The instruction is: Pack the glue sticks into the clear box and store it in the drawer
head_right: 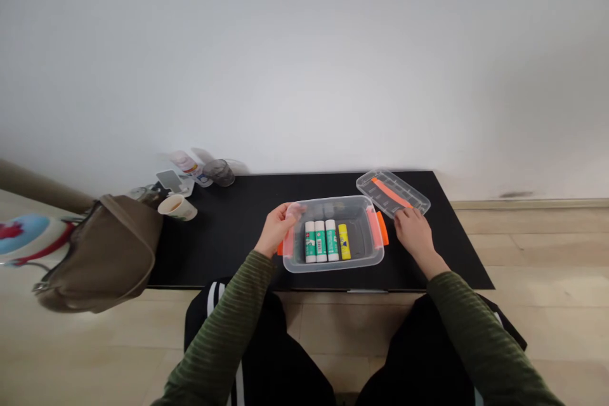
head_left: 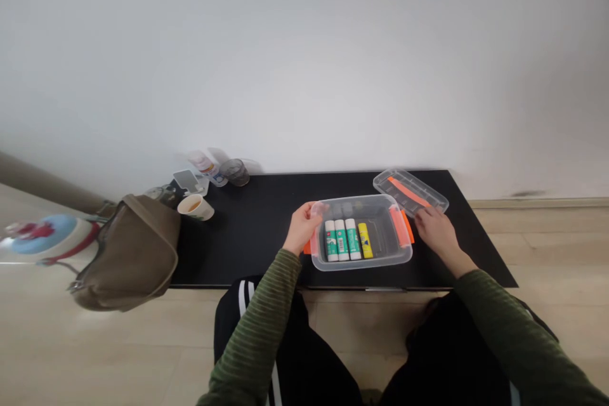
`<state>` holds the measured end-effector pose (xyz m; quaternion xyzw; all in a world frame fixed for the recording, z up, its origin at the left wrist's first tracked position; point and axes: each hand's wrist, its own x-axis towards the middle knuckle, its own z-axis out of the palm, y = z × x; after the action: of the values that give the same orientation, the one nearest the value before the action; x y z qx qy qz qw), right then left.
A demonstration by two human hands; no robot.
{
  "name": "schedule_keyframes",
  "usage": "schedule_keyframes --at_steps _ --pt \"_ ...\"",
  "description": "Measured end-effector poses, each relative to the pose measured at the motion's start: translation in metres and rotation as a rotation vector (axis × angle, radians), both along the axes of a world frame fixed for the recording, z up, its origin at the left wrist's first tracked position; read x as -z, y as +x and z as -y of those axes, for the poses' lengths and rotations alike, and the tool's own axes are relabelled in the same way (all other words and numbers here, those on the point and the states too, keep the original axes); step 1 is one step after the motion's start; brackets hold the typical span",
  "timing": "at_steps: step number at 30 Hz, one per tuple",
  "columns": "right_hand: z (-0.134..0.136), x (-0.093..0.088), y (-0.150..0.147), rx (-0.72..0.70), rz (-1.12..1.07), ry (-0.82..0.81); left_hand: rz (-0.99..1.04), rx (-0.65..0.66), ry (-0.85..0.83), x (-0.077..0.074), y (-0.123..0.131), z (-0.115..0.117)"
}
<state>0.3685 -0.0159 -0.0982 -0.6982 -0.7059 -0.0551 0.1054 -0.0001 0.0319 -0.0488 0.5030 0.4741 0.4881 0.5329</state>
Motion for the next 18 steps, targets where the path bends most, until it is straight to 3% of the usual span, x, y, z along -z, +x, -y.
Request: schedule_keyframes --at_steps 4,10,13,16,18 --pt "0.007 -0.022 -0.001 0.040 -0.226 0.295 0.030 0.031 0.002 0.006 0.000 -0.005" --pt "0.019 -0.069 -0.004 0.094 -0.595 0.819 0.053 0.093 -0.017 0.011 0.002 -0.006" --pt "0.015 -0.091 -0.012 0.088 -0.947 1.076 0.058 0.123 -0.028 0.009 0.005 -0.005" --pt "0.006 -0.110 -0.019 0.080 -1.319 1.143 0.063 0.118 -0.040 0.006 0.007 -0.003" --pt "-0.002 -0.117 -0.023 0.085 -1.501 1.041 0.067 0.100 -0.067 0.005 0.007 -0.002"
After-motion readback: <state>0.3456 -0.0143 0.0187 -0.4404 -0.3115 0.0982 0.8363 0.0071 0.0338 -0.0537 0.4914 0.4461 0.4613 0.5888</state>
